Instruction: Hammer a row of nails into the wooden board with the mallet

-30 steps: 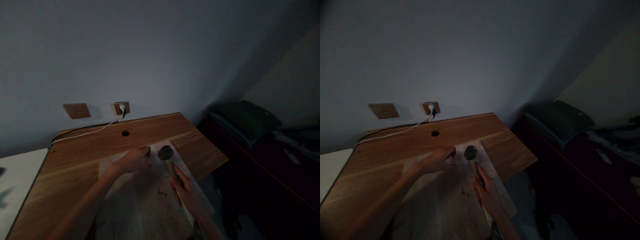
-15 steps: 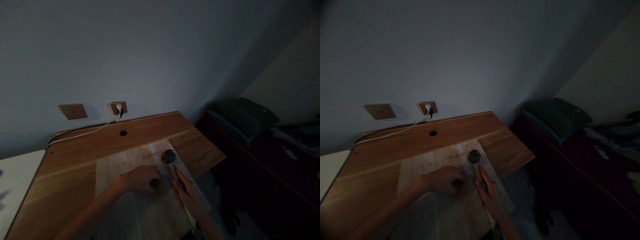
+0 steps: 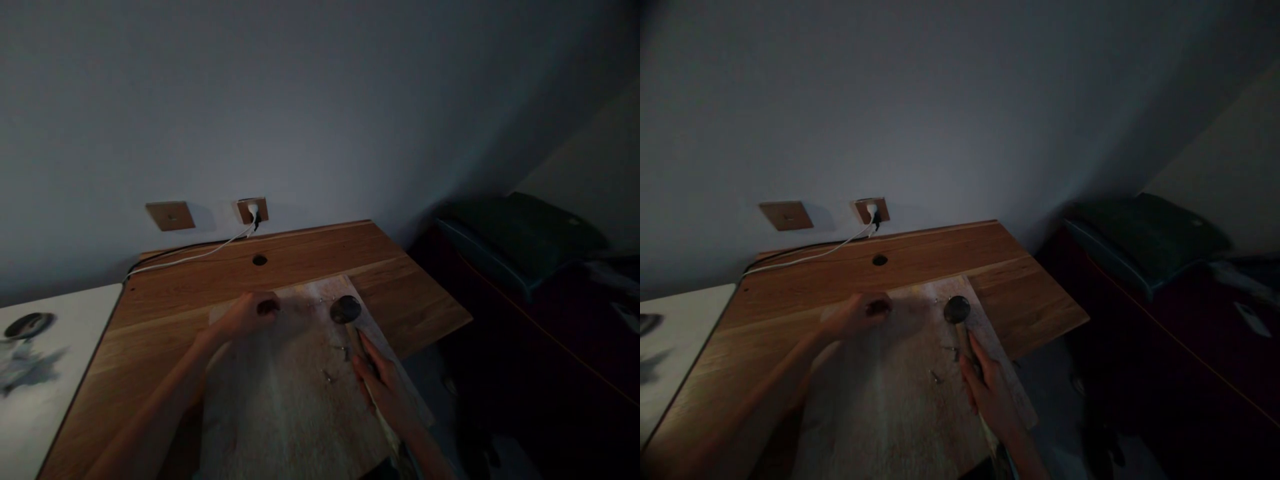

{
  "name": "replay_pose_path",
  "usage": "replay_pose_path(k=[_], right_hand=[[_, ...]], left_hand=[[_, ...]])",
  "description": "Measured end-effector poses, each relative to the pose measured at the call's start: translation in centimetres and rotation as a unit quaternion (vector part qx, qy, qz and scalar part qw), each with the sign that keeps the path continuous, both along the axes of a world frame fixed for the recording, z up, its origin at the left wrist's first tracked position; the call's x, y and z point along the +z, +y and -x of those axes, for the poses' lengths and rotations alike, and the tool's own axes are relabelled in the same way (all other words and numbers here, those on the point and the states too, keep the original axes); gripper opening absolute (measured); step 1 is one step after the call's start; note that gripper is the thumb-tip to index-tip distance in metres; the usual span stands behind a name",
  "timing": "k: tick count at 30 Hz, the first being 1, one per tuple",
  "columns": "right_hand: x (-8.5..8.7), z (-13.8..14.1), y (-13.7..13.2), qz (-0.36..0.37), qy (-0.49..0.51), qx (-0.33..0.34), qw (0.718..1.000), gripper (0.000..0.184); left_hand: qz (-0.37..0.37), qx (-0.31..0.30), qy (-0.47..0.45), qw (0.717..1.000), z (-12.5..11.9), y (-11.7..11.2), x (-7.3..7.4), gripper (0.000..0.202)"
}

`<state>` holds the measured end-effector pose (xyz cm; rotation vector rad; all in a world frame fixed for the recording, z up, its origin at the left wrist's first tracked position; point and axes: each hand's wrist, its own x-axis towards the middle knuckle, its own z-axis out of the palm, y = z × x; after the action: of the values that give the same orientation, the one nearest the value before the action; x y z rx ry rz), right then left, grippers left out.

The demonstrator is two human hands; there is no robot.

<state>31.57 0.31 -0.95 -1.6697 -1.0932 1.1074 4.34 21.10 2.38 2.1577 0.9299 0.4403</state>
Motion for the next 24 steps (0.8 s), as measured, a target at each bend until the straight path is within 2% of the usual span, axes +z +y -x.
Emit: replay_pose_path(k=[2, 5, 12, 24], right_hand=[[0.1, 0.0, 0.1, 0.006, 0.003, -0.004, 1.000, 0.072], [0.3, 0.2, 0.2, 0.009, 0.002, -0.007, 1.000, 0.069], [0.6, 0.3, 0.3, 0.005, -0.009, -0.017, 1.000, 0.068], [1.1, 0.6, 0.5, 0.014, -0.019, -0.034, 0.999, 0.073]], left_hand=[[-0.021, 0.010, 0.012, 1.000, 0.5, 1.6, -0.2, 0.020], [-0.034, -0.024, 0.032, 0.999, 0.4, 2.6, -0.5, 0.021], [-0.010, -0.067, 0.012, 0.998, 0.2, 2.3, -1.2, 0.018], [-0.013, -0.083, 0.005, 0.996, -0.7, 2.1, -1.3, 0.022]])
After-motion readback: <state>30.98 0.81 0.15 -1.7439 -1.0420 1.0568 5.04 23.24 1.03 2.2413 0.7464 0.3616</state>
